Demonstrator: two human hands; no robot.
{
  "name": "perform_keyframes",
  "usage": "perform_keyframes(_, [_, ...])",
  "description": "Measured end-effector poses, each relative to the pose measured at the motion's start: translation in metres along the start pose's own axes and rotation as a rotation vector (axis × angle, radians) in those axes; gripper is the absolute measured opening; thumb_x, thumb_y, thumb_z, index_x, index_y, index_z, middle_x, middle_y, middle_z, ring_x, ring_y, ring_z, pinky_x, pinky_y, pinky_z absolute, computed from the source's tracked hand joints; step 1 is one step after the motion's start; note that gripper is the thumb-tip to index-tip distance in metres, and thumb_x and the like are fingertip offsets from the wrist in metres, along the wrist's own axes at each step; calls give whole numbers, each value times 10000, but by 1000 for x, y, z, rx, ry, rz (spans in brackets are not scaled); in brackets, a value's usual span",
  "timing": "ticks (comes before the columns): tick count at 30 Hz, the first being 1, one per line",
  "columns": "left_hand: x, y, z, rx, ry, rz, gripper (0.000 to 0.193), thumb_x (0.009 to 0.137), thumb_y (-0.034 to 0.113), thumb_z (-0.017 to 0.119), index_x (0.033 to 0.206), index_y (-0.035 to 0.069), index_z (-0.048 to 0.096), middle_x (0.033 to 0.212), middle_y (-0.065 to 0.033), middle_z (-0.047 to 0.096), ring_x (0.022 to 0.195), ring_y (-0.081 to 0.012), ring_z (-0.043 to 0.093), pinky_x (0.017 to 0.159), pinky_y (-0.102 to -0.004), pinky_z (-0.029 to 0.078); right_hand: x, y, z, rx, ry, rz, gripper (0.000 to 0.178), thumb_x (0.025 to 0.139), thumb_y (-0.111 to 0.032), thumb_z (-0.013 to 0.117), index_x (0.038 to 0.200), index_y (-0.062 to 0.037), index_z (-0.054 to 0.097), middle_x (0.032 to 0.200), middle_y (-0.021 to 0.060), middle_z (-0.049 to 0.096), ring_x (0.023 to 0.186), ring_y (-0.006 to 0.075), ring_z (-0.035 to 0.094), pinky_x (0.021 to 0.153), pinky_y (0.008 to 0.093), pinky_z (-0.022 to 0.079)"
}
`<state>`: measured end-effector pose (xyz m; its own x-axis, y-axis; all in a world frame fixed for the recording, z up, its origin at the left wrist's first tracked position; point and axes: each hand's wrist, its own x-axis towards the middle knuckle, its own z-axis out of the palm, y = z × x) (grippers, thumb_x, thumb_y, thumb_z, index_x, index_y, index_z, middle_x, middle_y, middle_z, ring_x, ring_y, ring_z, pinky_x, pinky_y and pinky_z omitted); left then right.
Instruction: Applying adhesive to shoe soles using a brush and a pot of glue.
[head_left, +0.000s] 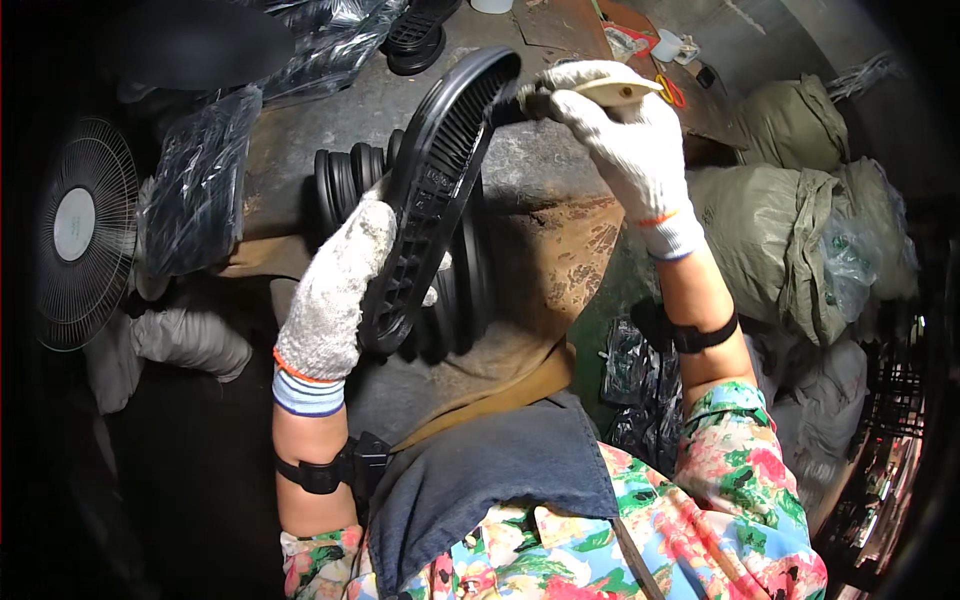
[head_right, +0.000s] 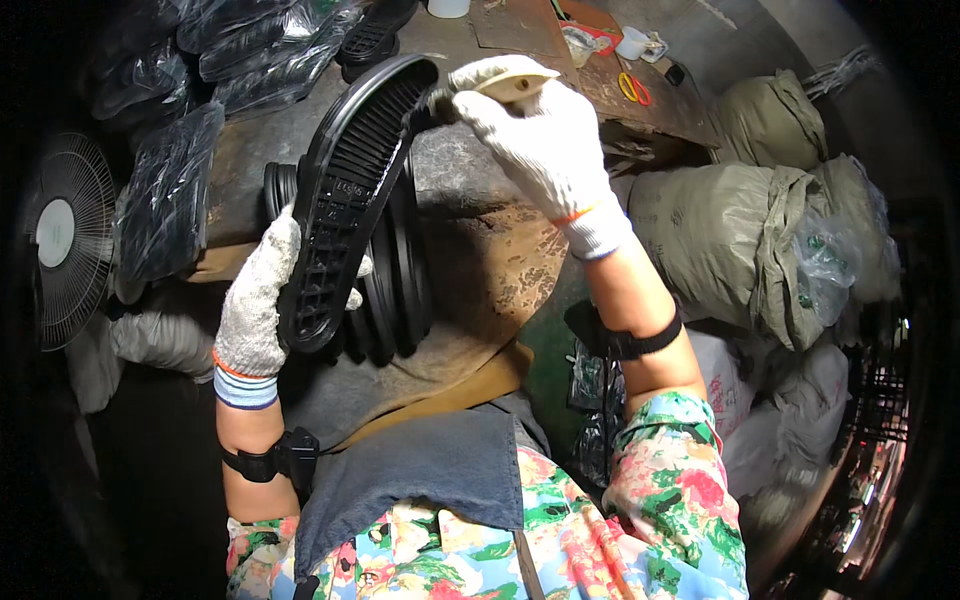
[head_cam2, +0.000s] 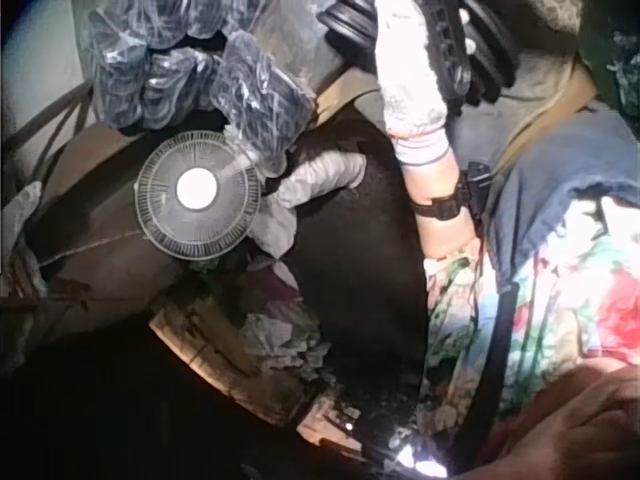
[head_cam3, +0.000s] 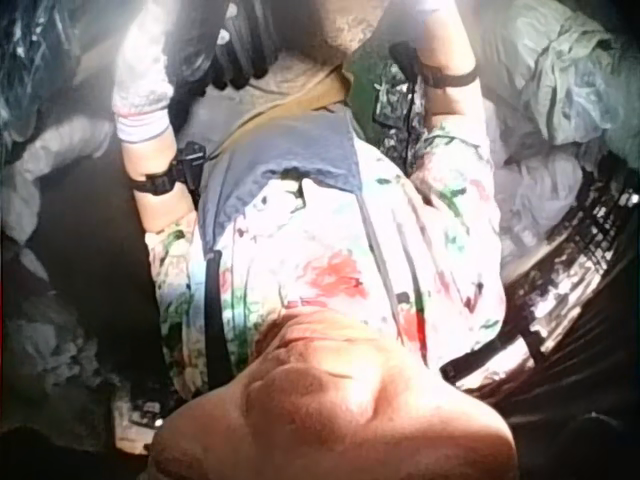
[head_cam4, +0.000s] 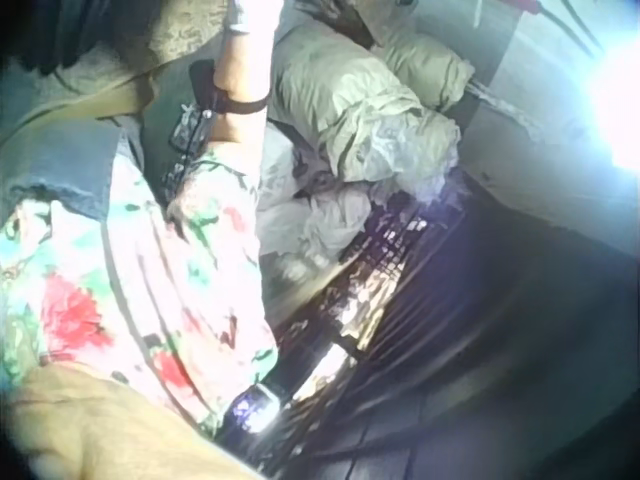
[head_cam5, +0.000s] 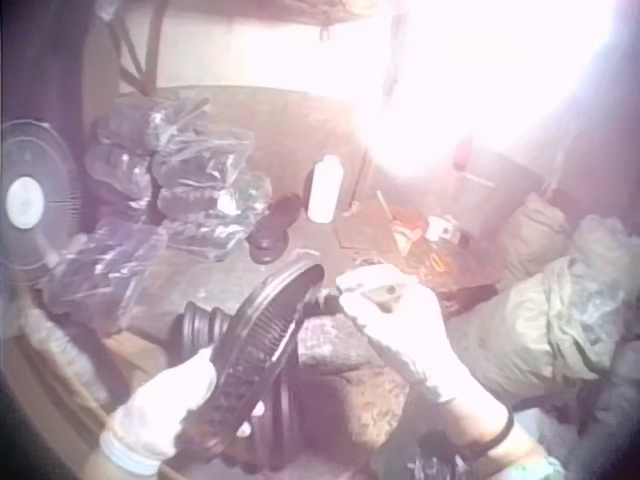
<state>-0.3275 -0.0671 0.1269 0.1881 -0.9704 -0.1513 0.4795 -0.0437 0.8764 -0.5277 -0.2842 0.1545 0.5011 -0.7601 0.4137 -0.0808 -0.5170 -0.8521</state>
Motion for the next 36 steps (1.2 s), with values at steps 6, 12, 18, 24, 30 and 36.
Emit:
perform_keyframes(6, [-8,-14,-12,-336,-18,-109,651,1128,517,377,1458,-21,538,1222,-251,718,984,-347,762,809,-482,665,10,-4,23,-475,73,-631,173,804,-58,786,963,-123,780,921,72,767,849,284,738,775,364,586])
perform_keyframes(12, [-3,-34,-2,-533,2,-158,677,1130,531,333,1497,-14,497,1331,-270,663,1081,-453,725,837,-604,647,16,13,16,-594,72,-606,192,791,-89,754,972,-146,778,812,59,720,761,290,692,713,385,552])
perform_keyframes(18, [5,-24,9,-711,-105,-152,722,1116,557,347,1523,-29,456,1435,-274,591,1144,-503,687,859,-694,610,50,20,43,-536,114,-709,137,858,-189,771,988,-148,786,823,72,734,774,285,706,727,382,558])
perform_keyframes(24, [11,-31,1,-785,-156,-163,717,1109,562,354,1566,16,424,1503,-266,539,1176,-509,671,888,-705,593,32,36,63,26,235,-404,184,897,-203,800,1053,-107,794,967,87,795,897,230,773,831,306,599])
perform_keyframes(30, [6,-33,1,-864,-173,-200,721,1103,565,371,1573,20,419,1521,-253,532,1200,-538,648,915,-725,569,9,35,78,-89,211,-301,139,864,-169,766,976,-95,804,969,89,789,877,267,746,838,345,583])
perform_keyframes(36, [4,-40,-11,-962,-238,-149,717,1091,569,405,1568,35,433,1534,-251,520,1248,-549,612,963,-755,525,-2,3,70,-230,2,-638,205,824,-171,769,1025,-154,810,1024,35,789,946,245,713,913,390,522])
